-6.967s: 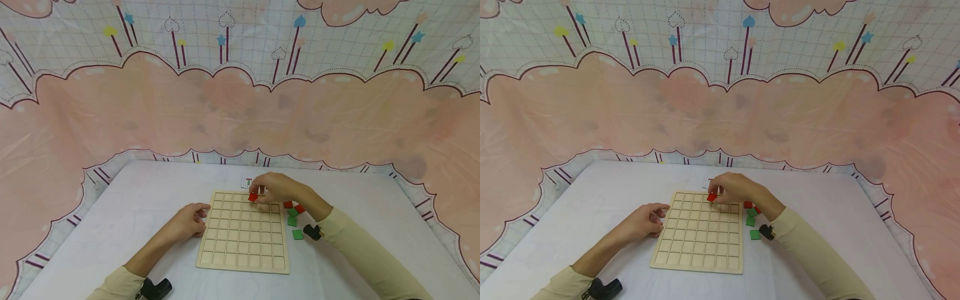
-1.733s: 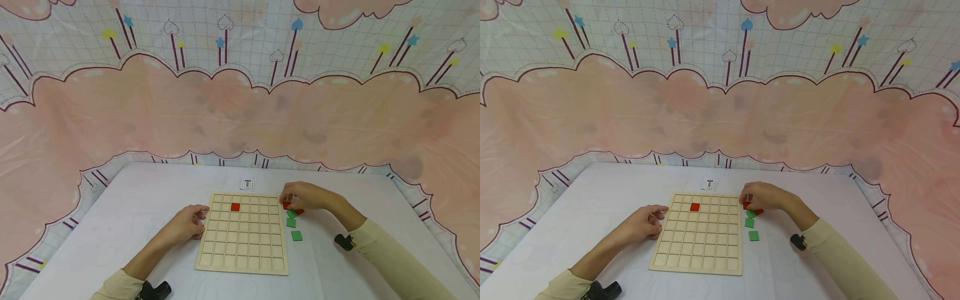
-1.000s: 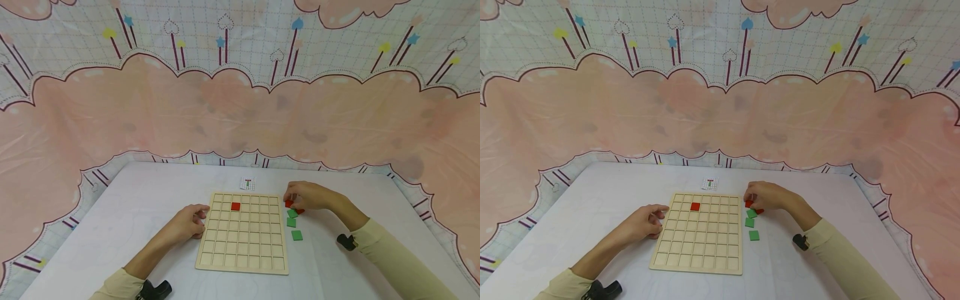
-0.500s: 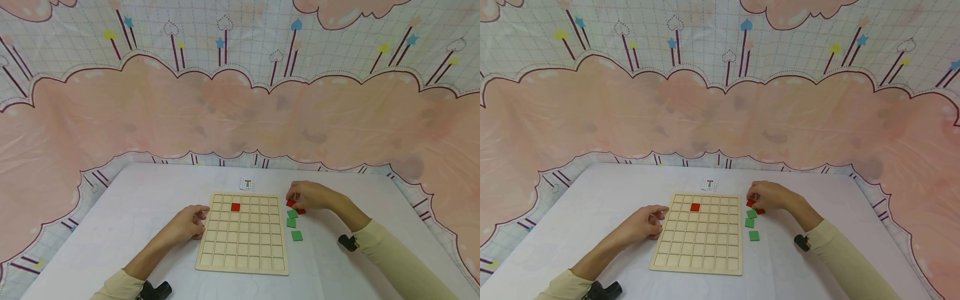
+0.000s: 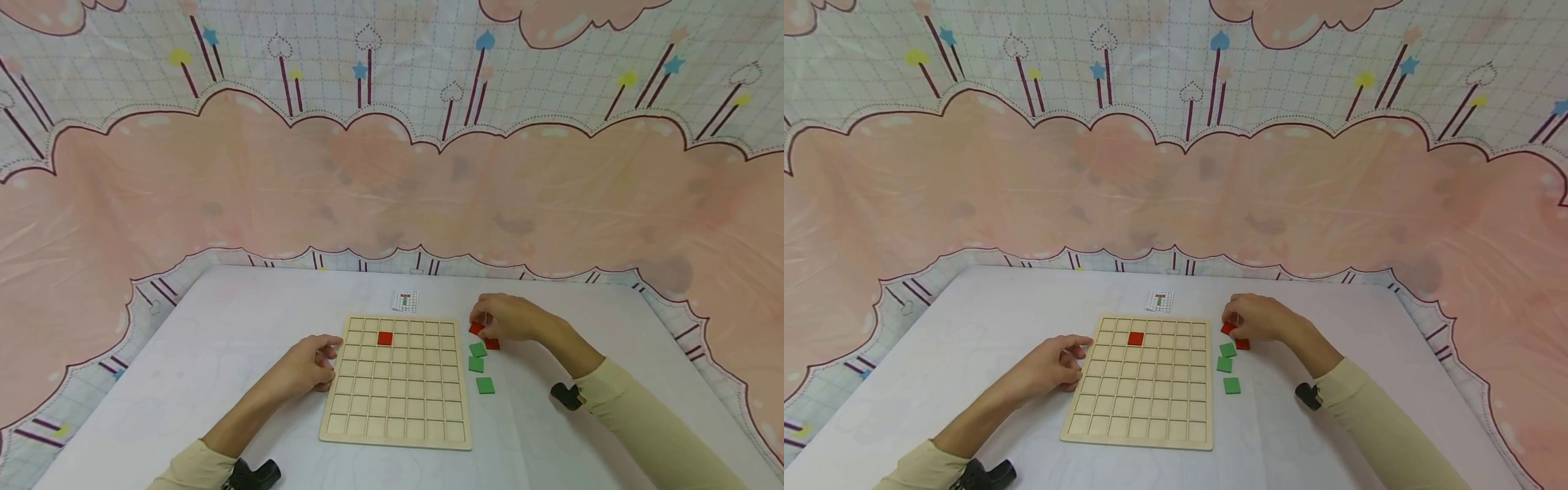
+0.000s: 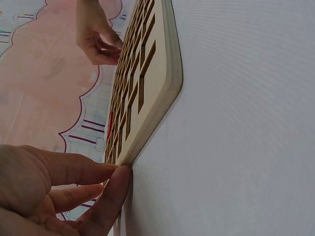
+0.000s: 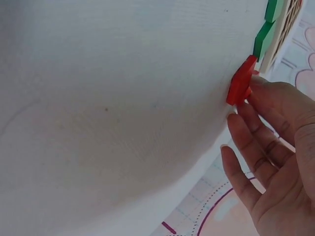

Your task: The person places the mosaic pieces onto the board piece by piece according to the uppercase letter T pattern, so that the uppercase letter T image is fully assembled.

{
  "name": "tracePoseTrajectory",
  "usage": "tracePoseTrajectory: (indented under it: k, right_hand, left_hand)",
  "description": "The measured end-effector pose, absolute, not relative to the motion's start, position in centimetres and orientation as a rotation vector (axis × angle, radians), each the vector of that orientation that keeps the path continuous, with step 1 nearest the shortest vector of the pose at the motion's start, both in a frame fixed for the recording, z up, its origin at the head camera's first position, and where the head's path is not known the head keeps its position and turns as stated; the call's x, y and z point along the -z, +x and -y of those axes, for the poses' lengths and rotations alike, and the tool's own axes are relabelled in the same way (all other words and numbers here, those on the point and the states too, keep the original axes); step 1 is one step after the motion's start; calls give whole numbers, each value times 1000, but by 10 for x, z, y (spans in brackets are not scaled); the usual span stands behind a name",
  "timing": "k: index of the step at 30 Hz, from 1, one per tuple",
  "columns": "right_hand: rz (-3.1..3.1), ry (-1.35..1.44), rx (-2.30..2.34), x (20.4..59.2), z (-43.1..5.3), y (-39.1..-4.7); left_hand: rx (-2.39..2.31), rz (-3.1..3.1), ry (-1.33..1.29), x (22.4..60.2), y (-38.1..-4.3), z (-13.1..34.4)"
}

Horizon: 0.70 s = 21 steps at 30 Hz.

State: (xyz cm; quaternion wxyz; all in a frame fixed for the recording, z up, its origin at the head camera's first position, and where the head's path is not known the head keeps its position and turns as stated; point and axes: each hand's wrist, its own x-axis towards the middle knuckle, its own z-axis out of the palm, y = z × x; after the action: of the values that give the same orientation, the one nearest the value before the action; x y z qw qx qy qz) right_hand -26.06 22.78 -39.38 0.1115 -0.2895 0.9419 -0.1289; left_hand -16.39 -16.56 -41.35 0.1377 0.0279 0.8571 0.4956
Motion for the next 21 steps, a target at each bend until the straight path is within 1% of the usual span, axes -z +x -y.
tracePoseTrajectory:
  k: [21]
  right_hand:
    - [-2789,-791,395,397,-227,-263]
  left_hand:
    - [-1432,-2483,91,415,-165,166]
